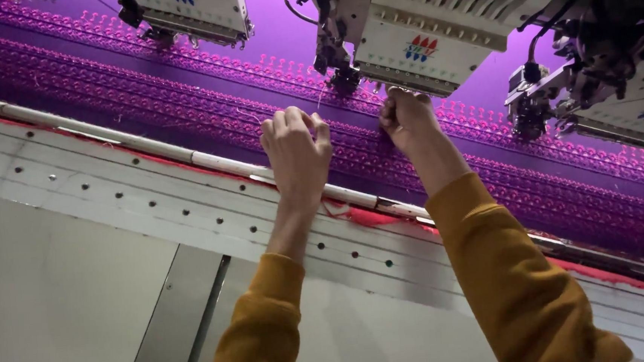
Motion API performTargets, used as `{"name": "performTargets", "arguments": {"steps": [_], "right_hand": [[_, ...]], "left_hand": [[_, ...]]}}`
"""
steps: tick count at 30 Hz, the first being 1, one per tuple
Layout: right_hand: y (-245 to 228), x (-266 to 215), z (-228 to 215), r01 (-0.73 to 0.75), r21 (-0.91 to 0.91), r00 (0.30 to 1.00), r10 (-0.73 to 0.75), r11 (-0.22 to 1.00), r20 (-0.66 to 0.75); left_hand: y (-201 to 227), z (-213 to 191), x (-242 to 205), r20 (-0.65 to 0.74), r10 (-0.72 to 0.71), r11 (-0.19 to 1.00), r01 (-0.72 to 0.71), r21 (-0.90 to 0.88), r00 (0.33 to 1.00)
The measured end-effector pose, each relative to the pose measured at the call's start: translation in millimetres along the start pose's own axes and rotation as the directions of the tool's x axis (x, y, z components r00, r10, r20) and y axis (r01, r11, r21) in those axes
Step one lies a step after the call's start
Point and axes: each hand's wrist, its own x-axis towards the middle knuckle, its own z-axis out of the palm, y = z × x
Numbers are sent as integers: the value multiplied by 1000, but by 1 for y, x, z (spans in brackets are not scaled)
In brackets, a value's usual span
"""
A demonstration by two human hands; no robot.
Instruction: The person operates a multi-head embroidery machine, manually threading needles and adjusting the purple fabric on the frame. They also interact with the machine's control panel, pressing buttons to manage the process.
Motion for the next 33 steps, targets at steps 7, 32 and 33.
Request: {"name": "performTargets", "arguments": {"steps": [7, 32, 33], "right_hand": [[-4, -9, 0, 66, -173, 997, -71, 983, -23], [10, 2, 3, -46, 134, 996, 56, 990, -68], [8, 0, 4, -41, 144, 996, 51, 989, -72]], "left_hand": [[-4, 4, -1, -28, -8, 1000, 8, 22, 1000], [-4, 1, -4, 8, -1, 998, 1, 64, 1000], [-3, 2, -4, 16, 3, 998, -4, 61, 1000]]}}
